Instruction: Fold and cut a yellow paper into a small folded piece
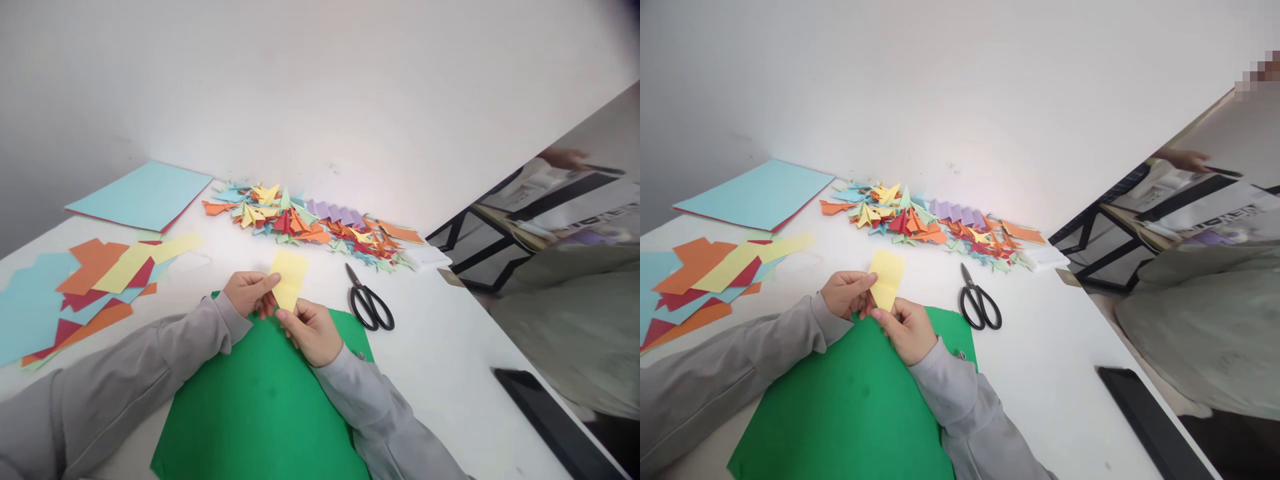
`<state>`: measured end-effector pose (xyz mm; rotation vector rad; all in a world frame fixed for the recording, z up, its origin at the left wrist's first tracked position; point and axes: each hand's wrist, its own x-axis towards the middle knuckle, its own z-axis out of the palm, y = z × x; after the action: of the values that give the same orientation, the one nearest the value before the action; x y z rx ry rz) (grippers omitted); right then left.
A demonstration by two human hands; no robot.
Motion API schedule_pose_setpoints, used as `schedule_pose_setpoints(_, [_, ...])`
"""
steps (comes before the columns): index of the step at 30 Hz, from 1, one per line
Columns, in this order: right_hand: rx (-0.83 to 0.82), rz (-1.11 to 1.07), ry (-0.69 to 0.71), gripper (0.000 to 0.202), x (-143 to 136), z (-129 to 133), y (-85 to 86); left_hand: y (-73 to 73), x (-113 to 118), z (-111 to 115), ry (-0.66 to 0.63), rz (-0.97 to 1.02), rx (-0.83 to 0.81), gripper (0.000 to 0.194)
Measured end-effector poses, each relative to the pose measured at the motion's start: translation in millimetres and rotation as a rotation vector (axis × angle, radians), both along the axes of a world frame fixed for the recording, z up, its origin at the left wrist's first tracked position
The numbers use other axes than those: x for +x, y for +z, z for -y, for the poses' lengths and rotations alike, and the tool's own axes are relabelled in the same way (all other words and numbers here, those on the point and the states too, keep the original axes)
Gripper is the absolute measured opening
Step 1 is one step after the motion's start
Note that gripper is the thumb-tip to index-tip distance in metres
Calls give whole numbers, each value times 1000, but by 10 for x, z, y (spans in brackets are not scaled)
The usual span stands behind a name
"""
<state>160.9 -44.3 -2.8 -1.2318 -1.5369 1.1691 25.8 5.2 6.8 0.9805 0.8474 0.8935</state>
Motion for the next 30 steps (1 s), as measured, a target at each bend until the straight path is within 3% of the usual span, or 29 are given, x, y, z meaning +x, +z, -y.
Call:
schedule_pose_setpoints(6, [-70, -97, 40, 37, 1, -3, 7, -44, -35, 3, -24, 0, 100, 35])
schedule_pose_setpoints(11, [-71, -252, -30, 32, 50, -57, -6, -54, -32, 2, -39, -27, 102, 33])
schedule_pose_setpoints(18, [-54, -254, -47, 27, 47, -56, -5, -57, -14, -5, -8, 18, 4, 38])
schedule_pose_setpoints(25, [-71, -257, -30, 26, 46, -65, -22, -130, -22, -32, -5, -25, 62, 37])
schedule_pose_setpoints(30, [-81, -269, -5, 26, 59, -65, -18, -94, -20, 2, -26, -75, 109, 38])
